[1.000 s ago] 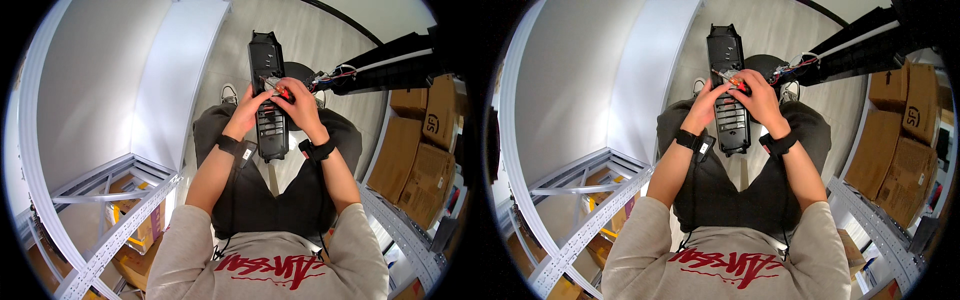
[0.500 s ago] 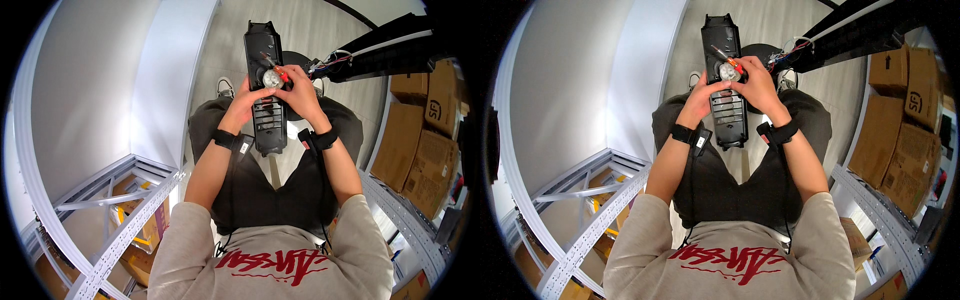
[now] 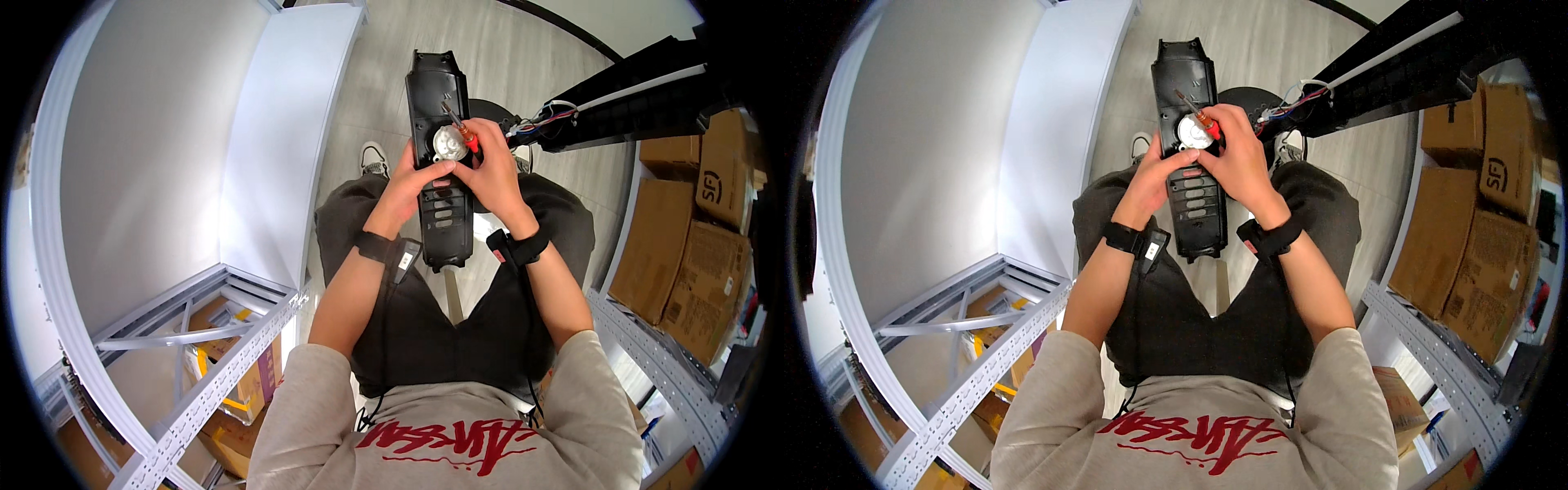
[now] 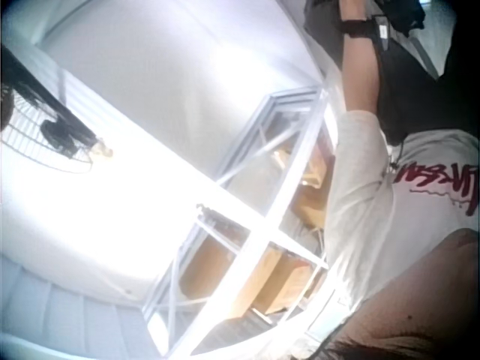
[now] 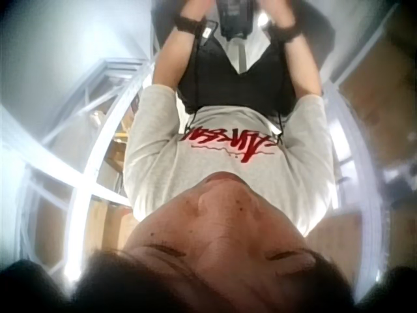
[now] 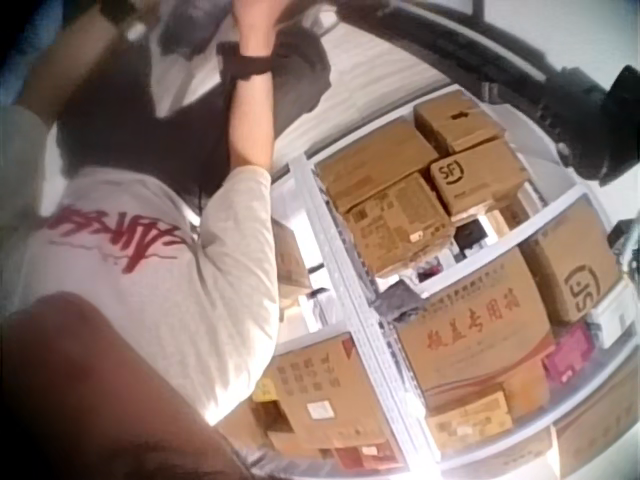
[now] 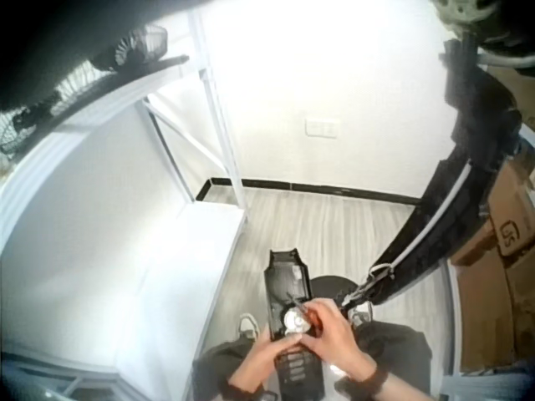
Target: The person disassembles a black electronic device, removes a motor assembly, and uses a screwdriver to manipulate internal components and wires. They then reassemble the device and continue adjusting internal wiring.
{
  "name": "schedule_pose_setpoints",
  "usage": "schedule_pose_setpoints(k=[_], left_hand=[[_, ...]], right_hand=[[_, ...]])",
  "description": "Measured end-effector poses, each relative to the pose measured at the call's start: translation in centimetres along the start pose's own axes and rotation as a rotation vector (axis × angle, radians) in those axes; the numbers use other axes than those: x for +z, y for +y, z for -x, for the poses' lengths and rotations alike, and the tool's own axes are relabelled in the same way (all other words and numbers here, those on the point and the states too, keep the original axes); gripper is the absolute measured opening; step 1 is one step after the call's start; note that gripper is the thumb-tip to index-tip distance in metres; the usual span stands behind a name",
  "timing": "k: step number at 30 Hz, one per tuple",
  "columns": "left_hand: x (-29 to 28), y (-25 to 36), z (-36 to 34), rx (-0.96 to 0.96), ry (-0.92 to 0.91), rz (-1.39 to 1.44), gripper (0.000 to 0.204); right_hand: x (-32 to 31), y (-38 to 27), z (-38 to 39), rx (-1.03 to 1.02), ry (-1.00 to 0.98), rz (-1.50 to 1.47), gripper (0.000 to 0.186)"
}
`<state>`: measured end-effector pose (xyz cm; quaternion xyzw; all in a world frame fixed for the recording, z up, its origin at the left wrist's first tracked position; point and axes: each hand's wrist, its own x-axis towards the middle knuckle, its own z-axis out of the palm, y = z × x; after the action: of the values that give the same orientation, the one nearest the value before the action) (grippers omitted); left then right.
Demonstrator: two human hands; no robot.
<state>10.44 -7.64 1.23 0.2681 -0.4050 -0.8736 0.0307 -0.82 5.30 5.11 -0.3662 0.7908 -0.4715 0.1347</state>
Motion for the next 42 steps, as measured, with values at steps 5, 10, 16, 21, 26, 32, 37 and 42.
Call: schedule_pose_setpoints(k=[5, 10, 16, 21, 26, 32, 37, 42], left_hand=[[0.2, 0.0, 0.1, -0.006, 0.012, 0.030, 0.064], [0.1, 0.0, 0.0, 0.017, 0.016, -0.062, 0.061], [0.3, -0.5, -0.3, 0.130, 0.044, -0.085, 0.045], [-0.1, -0.4, -0.2, 0.119, 0.119, 0.027, 0.044], [0.2, 0.0, -0.1, 0.123, 0.123, 0.044, 0.044], [0.2, -0.1, 0.2, 0.132, 0.118, 0.062, 0.050], [0.4, 0.2, 0.1, 0.106, 0.137, 0.048, 0.052], [0.4, 0.1, 0.0, 0.126, 0.129, 0.051, 0.052]], right_hand=[[-0.1, 0.0, 0.1, -0.072, 0.033, 0.047, 0.054], [0.3, 0.0, 0.1, -0.087, 0.007, 0.038, 0.054], [0.5, 0.2, 0.2, -0.060, -0.035, 0.013, 0.052], [-0.8, -0.1, -0.3, -0.113, 0.086, -0.031, 0.053], [-1.8, 1.4, -0.4, 0.137, 0.103, -0.184, 0.047], [-1.9, 1.9, -0.4, 0.261, -0.107, -0.096, 0.032], [-2.1, 1.0, 0.0, 0.210, -0.065, -0.017, 0.028], [-1.8, 1.2, 0.1, 0.246, -0.043, -0.016, 0.027]])
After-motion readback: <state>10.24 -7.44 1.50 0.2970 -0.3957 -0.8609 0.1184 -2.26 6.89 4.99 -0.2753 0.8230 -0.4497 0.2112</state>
